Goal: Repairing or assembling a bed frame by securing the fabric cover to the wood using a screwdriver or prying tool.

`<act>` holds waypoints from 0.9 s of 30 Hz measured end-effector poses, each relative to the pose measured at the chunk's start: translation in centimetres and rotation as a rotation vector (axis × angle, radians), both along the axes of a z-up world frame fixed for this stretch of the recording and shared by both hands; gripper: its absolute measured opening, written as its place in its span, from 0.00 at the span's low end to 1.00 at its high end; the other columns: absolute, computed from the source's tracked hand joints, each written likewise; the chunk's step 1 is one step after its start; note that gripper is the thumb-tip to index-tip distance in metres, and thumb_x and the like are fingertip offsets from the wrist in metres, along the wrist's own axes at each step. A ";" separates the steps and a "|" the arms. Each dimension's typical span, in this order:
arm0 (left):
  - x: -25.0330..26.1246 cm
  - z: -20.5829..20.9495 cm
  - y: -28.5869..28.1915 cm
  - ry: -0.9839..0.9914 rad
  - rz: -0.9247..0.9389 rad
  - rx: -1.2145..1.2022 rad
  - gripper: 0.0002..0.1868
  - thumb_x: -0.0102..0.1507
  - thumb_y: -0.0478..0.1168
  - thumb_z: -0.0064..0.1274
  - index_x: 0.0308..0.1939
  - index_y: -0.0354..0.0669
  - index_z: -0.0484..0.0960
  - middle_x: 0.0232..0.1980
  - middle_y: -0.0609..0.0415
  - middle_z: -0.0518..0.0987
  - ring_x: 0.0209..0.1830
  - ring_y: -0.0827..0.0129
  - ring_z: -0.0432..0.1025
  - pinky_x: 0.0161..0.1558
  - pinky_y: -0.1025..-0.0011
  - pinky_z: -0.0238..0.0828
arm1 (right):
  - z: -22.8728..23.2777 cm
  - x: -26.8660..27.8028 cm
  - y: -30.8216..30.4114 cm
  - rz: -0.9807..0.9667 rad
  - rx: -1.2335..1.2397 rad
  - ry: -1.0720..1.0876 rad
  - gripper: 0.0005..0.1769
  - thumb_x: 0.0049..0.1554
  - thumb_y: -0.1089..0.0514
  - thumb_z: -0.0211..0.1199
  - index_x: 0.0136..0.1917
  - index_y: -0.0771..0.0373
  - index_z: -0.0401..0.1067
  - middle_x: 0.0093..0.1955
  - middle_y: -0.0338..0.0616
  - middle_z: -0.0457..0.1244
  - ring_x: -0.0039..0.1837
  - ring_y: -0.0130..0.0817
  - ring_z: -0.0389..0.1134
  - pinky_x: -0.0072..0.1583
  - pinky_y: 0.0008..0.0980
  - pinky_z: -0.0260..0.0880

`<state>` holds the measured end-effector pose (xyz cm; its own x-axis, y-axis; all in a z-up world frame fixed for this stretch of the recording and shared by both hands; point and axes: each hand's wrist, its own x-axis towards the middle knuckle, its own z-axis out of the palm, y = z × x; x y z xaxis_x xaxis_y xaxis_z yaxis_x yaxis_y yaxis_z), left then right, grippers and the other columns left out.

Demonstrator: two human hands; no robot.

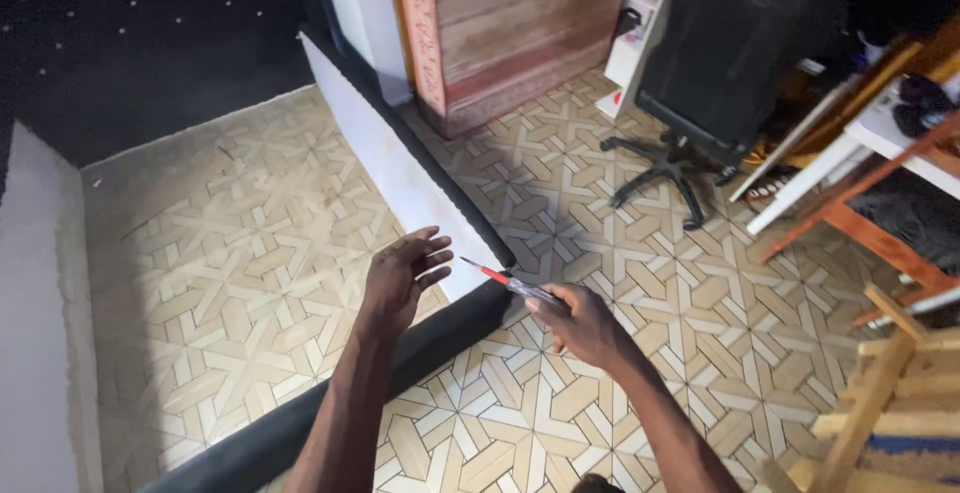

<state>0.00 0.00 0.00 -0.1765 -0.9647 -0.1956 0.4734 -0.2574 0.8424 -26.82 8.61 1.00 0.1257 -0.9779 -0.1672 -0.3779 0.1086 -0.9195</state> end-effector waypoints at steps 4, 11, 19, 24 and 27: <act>1.2 0.2 -4.4 0.010 0.075 0.032 0.23 0.69 0.44 0.43 0.64 0.32 0.74 0.54 0.43 0.81 0.48 0.64 0.77 0.52 0.61 0.76 | -0.7 -1.3 -5.9 0.047 0.052 0.067 0.25 0.57 0.44 0.64 0.56 0.66 0.75 0.33 0.34 0.59 0.32 0.22 0.62 0.34 0.27 0.69; -0.5 -5.3 -14.9 0.025 0.185 0.089 0.23 0.69 0.42 0.40 0.64 0.30 0.75 0.54 0.43 0.82 0.48 0.62 0.77 0.52 0.60 0.75 | -1.1 -4.2 -20.9 0.207 0.138 0.278 0.22 0.56 0.46 0.65 0.59 0.60 0.75 0.34 0.36 0.62 0.32 0.24 0.64 0.36 0.28 0.66; -1.8 -9.0 -22.1 0.136 0.516 0.288 0.23 0.70 0.43 0.40 0.64 0.31 0.74 0.52 0.45 0.82 0.47 0.62 0.77 0.50 0.62 0.75 | -2.9 -2.7 -38.9 0.564 0.162 0.261 0.25 0.55 0.43 0.66 0.55 0.64 0.73 0.36 0.34 0.60 0.32 0.23 0.63 0.35 0.30 0.70; 1.4 -12.1 -23.2 0.100 0.637 0.367 0.23 0.70 0.43 0.40 0.64 0.32 0.75 0.51 0.46 0.83 0.46 0.63 0.77 0.50 0.63 0.75 | -3.1 4.2 -45.8 0.608 0.202 0.374 0.27 0.56 0.38 0.64 0.52 0.64 0.75 0.32 0.37 0.56 0.30 0.25 0.62 0.33 0.31 0.67; 2.9 -15.4 -24.8 0.091 0.676 0.418 0.23 0.69 0.43 0.41 0.64 0.31 0.75 0.51 0.45 0.83 0.45 0.63 0.77 0.49 0.63 0.75 | -4.4 6.4 -48.8 0.679 0.165 0.431 0.28 0.55 0.36 0.64 0.49 0.64 0.76 0.32 0.37 0.59 0.29 0.25 0.63 0.33 0.29 0.66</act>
<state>2.89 -24.78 -15.39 0.3874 -0.7185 -0.5777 0.7018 -0.1765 0.6902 -20.44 -40.22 -3.38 0.5732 -0.6706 -0.4709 -0.7262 -0.1495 -0.6711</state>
